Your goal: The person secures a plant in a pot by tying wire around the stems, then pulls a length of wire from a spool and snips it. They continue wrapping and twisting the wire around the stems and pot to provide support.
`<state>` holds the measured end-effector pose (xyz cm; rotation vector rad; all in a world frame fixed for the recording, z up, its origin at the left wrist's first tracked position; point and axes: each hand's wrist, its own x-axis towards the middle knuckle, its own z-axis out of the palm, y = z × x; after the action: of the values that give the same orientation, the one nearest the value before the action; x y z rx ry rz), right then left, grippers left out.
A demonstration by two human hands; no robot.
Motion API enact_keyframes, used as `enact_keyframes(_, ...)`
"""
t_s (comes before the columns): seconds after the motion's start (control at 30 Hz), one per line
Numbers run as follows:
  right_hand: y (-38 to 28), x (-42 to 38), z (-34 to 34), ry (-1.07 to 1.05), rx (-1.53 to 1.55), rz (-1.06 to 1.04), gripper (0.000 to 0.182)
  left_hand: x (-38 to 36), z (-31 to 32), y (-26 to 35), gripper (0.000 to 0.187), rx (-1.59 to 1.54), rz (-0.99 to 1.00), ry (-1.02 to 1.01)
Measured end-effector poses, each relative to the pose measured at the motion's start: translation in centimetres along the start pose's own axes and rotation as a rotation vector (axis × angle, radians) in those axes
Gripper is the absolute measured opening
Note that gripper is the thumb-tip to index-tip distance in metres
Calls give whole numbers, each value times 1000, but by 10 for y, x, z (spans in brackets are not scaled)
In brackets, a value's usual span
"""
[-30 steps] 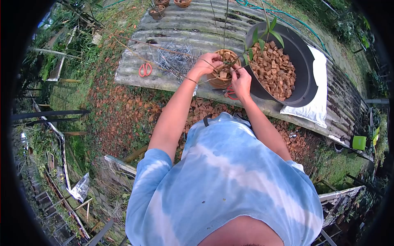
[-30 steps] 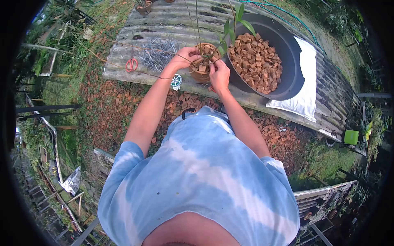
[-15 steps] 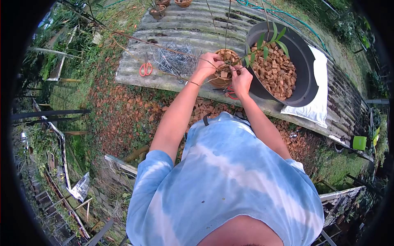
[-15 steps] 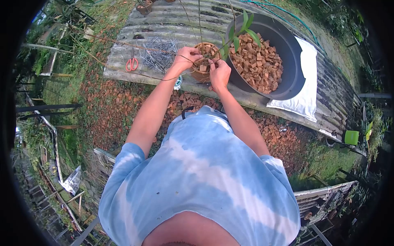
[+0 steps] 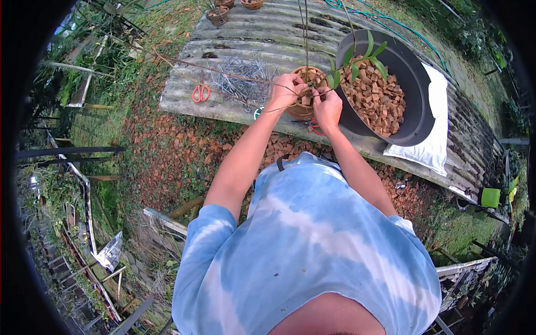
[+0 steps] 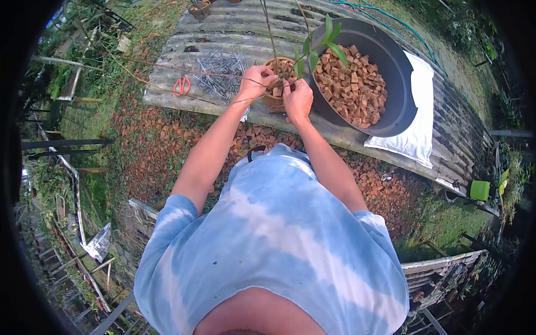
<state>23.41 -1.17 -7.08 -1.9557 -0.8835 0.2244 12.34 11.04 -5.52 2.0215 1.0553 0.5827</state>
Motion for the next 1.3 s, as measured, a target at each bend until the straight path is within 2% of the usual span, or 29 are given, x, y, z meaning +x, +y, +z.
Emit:
enact_keyframes(0.33, -7, 0, -5, -10, -12, -11, 21, 0, -7, -10, 24, -103, 63, -163)
enact_keyframes(0.43, -6, 0, -4, 25, -70, -100, 20, -3, -7, -13, 24, -101, 147, -113)
enact_keyframes(0.63, -1, -1, -4, 14, -77, -164, 17, -4, -4, -10, 19, -31, 155, -61)
enact_keyframes(0.73, 3, 0, -1, 19, -89, -190, 16, -1, -10, -9, 21, -21, 69, -154)
enact_keyframes(0.93, -7, -1, -2, -47, -109, -91, 16, 1, -5, -13, 23, -88, 100, -140)
enact_keyframes(1.03, -8, -2, -6, -45, -116, -140, 16, 4, 7, -36, 33, -351, 104, -61)
enact_keyframes(1.13, -11, -1, -10, -75, -99, -139, 16, 10, 8, -44, 49, -338, 131, -151)
enact_keyframes(1.3, 1, 3, -7, -39, -50, -226, 14, 13, -10, -20, 55, -258, 150, -279)
